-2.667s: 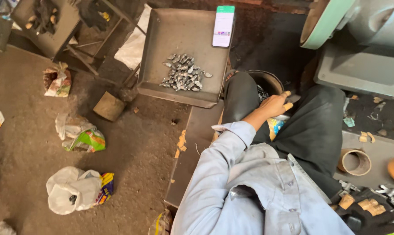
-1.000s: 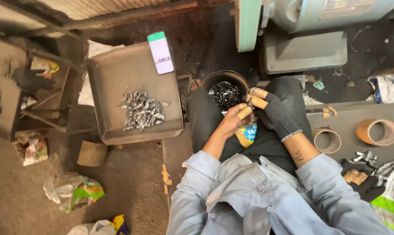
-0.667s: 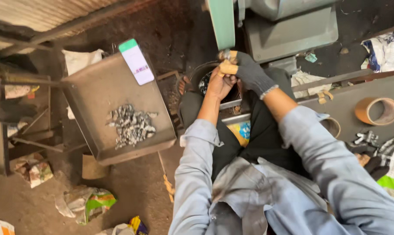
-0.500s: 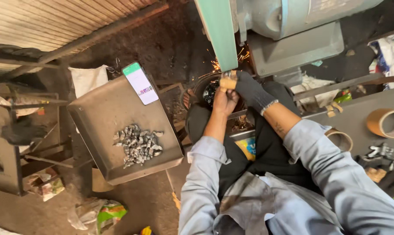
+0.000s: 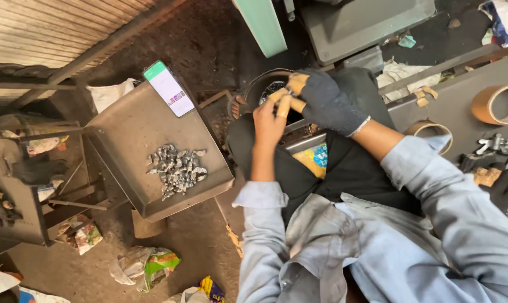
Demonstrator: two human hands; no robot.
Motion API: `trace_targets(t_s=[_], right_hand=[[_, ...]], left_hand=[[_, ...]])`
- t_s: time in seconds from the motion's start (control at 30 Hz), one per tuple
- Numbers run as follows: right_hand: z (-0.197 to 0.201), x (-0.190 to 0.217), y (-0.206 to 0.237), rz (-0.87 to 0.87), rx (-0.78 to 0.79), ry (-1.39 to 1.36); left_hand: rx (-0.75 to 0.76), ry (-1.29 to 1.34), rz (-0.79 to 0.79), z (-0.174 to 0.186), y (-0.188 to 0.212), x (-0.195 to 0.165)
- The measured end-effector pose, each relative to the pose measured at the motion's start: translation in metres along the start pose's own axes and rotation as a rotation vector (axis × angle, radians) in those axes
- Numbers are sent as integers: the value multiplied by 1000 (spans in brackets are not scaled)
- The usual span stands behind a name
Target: The person sits on the floor at a bench grinder and grinds small metal pieces, holding each piece by hand against the spinning wheel with sparks flying, then places finished pieces onto a metal tray beside them. They repeatedly take new pieces from a container between their legs and grind them one at a time.
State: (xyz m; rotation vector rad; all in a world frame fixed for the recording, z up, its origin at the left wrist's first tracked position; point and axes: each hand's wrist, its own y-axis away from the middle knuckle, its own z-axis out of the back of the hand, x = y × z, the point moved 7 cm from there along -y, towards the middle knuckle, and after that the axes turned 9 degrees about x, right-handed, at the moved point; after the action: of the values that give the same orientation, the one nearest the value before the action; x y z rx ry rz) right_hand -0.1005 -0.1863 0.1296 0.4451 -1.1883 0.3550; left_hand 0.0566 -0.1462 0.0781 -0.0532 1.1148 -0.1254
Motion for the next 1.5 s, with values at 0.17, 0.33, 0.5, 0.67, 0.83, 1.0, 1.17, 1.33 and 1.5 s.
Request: trace_targets(t_s=[0.17,0.33,0.5,0.67,0.83,1.0,1.17,1.33,1.5], right_hand=[[-48,-68,-10,-310,149,-1079],[-72,-68,-75,-62,223,-1341],[-74,-54,-84,171,270,-545],[-51,-51,-56,-70,294,-415],[-23,-48,-39,-164,248,-423],[-23,-53,-71,-107,46,-452],[-29,-71,-80,-292,-43,-379],[-21,-44,-63,23,-239,133],[-21,-47,-54,71,-304,13]], left_hand=[[-235,-20,23,-28,11,7],[-294,900,302,-34,-42,114],[-350,1211,303,-26,-49,148],[-244,352,230,-21,-4,105],[226,459,292,-61,-22,99],[83,552,178,-57,-59,119],[112,483,415,-63,-62,138],[-7,31,96,-42,-59,110],[-142,689,141,-47,-39,90]])
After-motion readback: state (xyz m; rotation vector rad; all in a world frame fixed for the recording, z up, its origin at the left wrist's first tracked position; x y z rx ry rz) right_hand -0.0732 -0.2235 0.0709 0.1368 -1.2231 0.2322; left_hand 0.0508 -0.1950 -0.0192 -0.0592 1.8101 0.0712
